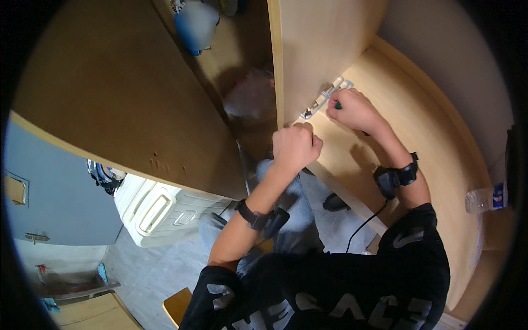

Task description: The person uses a screwdriver to loosen a screw from a cabinet door hinge and then removes the door from the cabinet frame.

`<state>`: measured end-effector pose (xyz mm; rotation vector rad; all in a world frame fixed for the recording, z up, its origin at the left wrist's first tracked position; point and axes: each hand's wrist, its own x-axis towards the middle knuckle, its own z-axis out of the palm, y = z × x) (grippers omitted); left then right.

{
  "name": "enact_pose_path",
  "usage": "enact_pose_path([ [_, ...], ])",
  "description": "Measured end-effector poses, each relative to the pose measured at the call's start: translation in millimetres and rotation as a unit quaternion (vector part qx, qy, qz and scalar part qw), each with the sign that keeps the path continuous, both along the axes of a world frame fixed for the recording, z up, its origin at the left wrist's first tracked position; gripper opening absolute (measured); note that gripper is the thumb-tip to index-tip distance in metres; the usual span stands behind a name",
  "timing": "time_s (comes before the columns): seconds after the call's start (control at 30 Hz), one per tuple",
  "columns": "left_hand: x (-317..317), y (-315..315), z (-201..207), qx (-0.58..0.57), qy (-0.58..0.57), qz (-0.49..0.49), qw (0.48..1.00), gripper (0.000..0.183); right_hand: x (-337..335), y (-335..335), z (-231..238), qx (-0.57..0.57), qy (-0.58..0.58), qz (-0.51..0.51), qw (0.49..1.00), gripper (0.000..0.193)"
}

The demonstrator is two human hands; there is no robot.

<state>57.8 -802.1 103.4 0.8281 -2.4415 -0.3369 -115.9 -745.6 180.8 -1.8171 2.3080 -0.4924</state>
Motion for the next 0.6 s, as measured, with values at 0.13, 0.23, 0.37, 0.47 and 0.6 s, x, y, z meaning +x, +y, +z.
enact_pose_path([
  [0.13, 12, 2, -12, -0.029, 0.072, -0.069, 0.995, 0.016, -4, 65, 12, 0.042, 0.036, 0.049, 0.997, 0.011],
  [0.23, 66, 10, -57, 0.109, 0.215, -0.115, 0.964, 0.017, 18, 124, 19, 0.111, 0.024, 0.061, 0.992, 0.011],
  [0.37, 153, 26, -111, 0.24, 0.226, 0.005, 0.944, 0.023, 33, 200, -13, 0.174, -0.011, -0.034, 0.984, 0.023],
  [0.47, 241, 5, -137, 0.272, 0.235, 0.157, 0.92, 0.029, 55, 269, -1, 0.218, -0.091, -0.226, 0.945, 0.028],
  [0.6, 257, -24, -123, 0.242, 0.112, 0.187, 0.945, 0.035, 55, 325, -27, 0.178, 0.033, -0.267, 0.946, 0.028],
])
